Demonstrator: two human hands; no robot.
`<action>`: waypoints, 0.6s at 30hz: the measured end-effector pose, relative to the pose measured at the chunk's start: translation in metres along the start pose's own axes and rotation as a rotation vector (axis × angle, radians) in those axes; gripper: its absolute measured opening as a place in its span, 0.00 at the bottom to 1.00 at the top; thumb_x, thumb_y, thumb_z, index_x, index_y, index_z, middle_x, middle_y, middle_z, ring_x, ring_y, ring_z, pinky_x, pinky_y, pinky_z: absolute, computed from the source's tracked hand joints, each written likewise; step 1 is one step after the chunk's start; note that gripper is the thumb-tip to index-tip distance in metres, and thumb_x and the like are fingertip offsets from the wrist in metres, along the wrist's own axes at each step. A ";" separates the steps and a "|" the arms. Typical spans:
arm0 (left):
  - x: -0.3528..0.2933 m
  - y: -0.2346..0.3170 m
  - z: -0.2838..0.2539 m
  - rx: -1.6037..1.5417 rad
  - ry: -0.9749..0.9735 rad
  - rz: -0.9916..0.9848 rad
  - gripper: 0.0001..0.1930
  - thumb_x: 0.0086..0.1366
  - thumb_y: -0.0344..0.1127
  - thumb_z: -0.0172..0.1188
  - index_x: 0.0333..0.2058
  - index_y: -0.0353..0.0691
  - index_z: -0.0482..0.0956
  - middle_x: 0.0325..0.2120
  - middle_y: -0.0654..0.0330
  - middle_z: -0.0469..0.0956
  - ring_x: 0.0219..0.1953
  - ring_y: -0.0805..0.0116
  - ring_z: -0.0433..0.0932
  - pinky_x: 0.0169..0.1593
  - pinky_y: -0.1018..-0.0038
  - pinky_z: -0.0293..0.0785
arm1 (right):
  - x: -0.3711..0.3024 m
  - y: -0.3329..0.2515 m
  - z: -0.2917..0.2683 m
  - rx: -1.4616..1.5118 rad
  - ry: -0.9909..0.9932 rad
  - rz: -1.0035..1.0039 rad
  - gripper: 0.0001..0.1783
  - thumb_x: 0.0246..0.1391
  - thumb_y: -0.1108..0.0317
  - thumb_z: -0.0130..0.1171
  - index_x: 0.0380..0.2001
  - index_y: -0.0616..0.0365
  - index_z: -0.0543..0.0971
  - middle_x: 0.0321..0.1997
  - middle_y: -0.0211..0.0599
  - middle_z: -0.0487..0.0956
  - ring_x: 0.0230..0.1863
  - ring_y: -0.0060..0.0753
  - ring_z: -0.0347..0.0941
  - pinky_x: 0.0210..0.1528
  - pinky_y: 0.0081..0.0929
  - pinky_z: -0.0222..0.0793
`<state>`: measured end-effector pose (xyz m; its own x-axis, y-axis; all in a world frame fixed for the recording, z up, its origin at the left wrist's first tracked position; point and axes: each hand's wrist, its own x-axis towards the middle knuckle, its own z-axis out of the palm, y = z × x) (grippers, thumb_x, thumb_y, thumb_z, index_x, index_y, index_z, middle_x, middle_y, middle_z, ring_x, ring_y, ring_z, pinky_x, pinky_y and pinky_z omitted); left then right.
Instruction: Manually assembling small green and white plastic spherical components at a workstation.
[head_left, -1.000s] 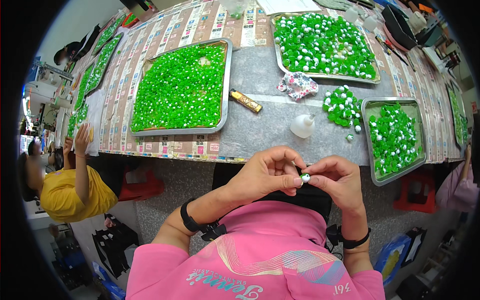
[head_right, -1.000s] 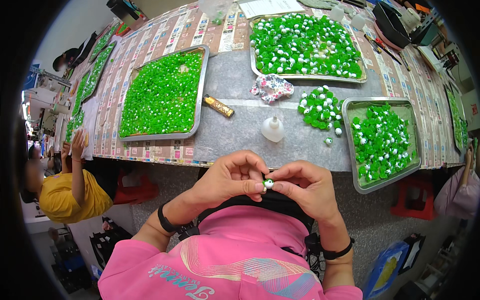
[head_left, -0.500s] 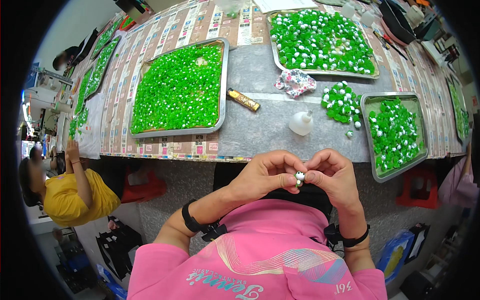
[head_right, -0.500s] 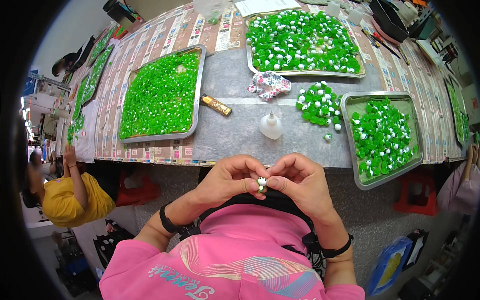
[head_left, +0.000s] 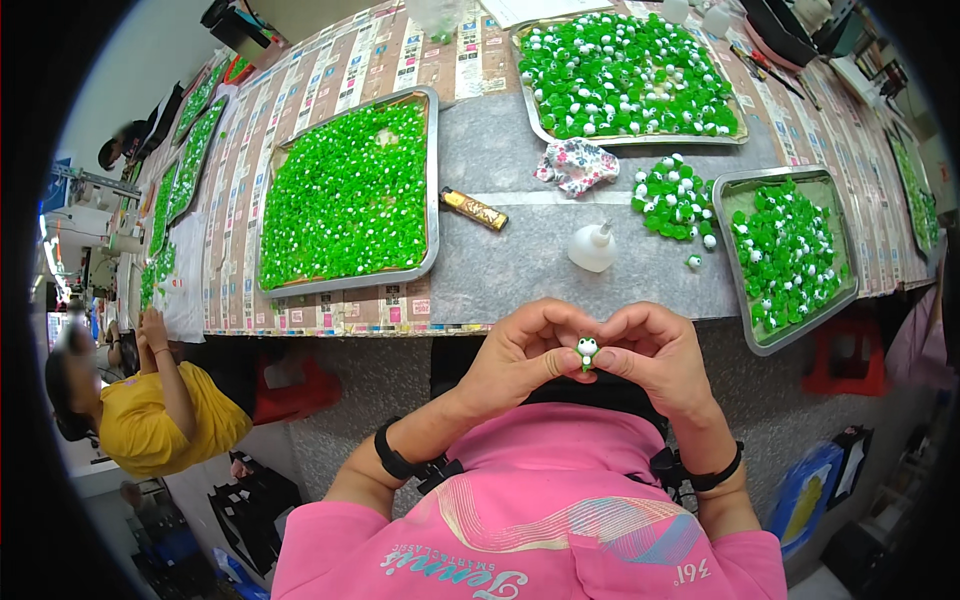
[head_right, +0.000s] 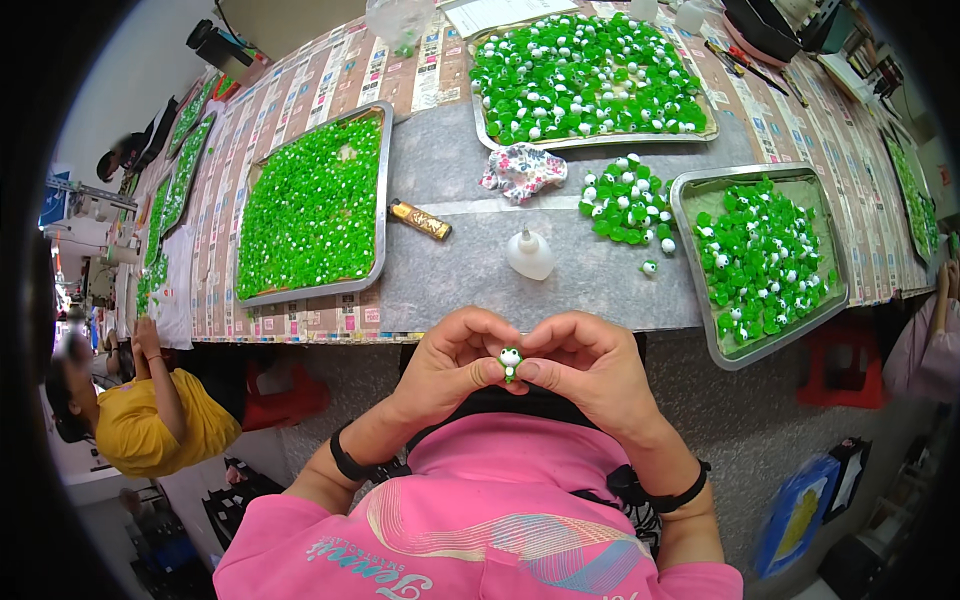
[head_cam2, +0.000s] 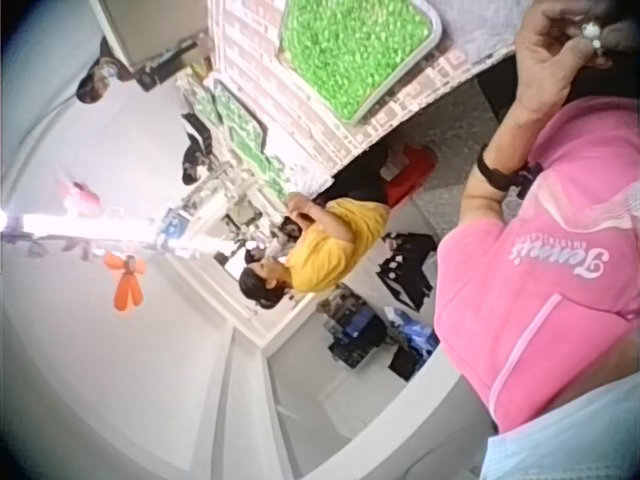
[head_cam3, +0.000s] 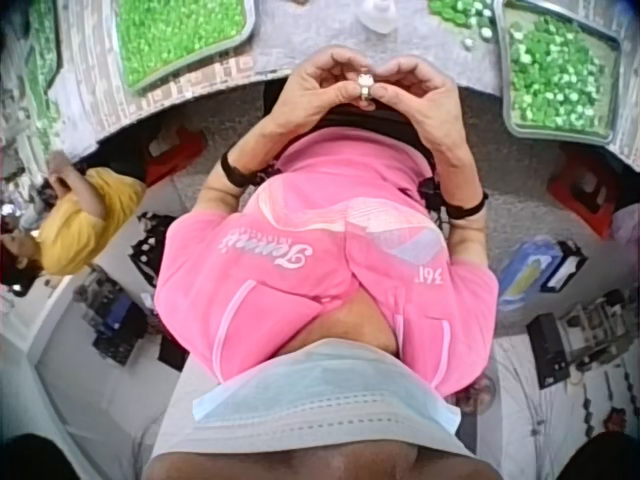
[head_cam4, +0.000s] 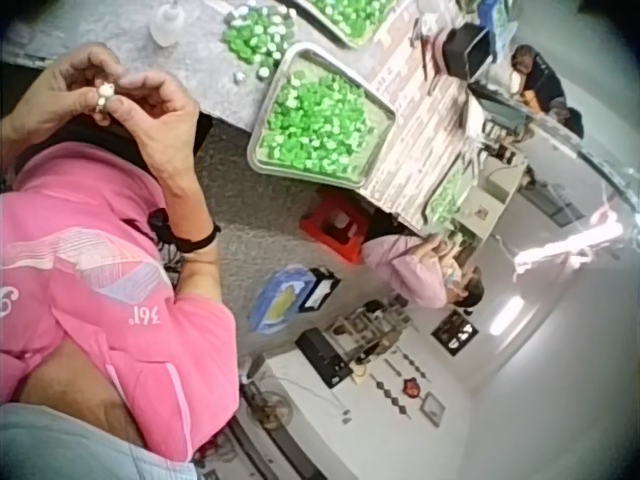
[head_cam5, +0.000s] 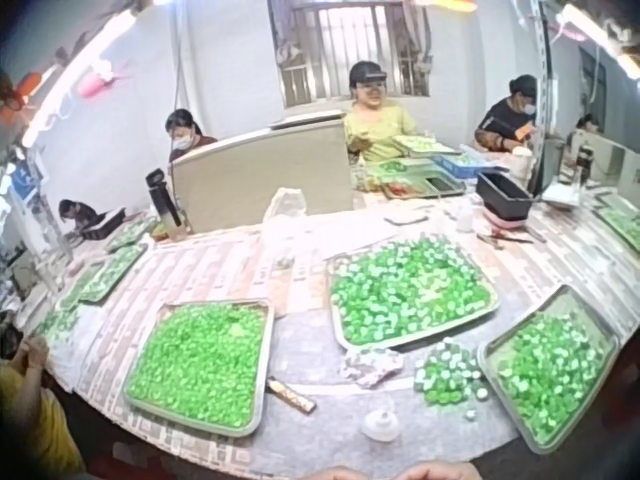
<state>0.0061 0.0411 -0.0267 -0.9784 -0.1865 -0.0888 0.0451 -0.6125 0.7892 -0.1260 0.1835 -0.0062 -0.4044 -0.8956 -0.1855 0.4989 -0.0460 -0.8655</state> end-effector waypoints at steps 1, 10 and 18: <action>0.000 0.000 -0.001 0.020 -0.001 -0.004 0.12 0.63 0.27 0.56 0.45 0.35 0.71 0.36 0.60 0.74 0.39 0.73 0.76 0.45 0.74 0.78 | 0.000 0.000 0.000 -0.001 0.003 -0.002 0.11 0.49 0.80 0.60 0.37 0.67 0.74 0.36 0.41 0.79 0.35 0.29 0.78 0.40 0.24 0.76; -0.001 -0.017 -0.004 -0.075 0.015 0.121 0.08 0.62 0.26 0.56 0.40 0.36 0.73 0.37 0.59 0.74 0.40 0.70 0.77 0.45 0.74 0.77 | -0.001 0.002 0.009 -0.021 0.082 -0.022 0.11 0.50 0.79 0.60 0.38 0.65 0.72 0.39 0.39 0.79 0.38 0.25 0.77 0.41 0.22 0.76; -0.002 -0.015 -0.006 0.004 0.043 0.169 0.08 0.58 0.23 0.59 0.38 0.36 0.76 0.35 0.59 0.76 0.39 0.71 0.76 0.44 0.76 0.75 | -0.004 -0.002 0.015 -0.172 0.060 -0.136 0.14 0.47 0.81 0.62 0.38 0.64 0.73 0.39 0.36 0.78 0.40 0.23 0.75 0.45 0.21 0.72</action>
<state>0.0086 0.0458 -0.0423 -0.9474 -0.3194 0.0198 0.2077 -0.5669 0.7972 -0.1139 0.1806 0.0033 -0.5062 -0.8583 -0.0846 0.3007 -0.0837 -0.9500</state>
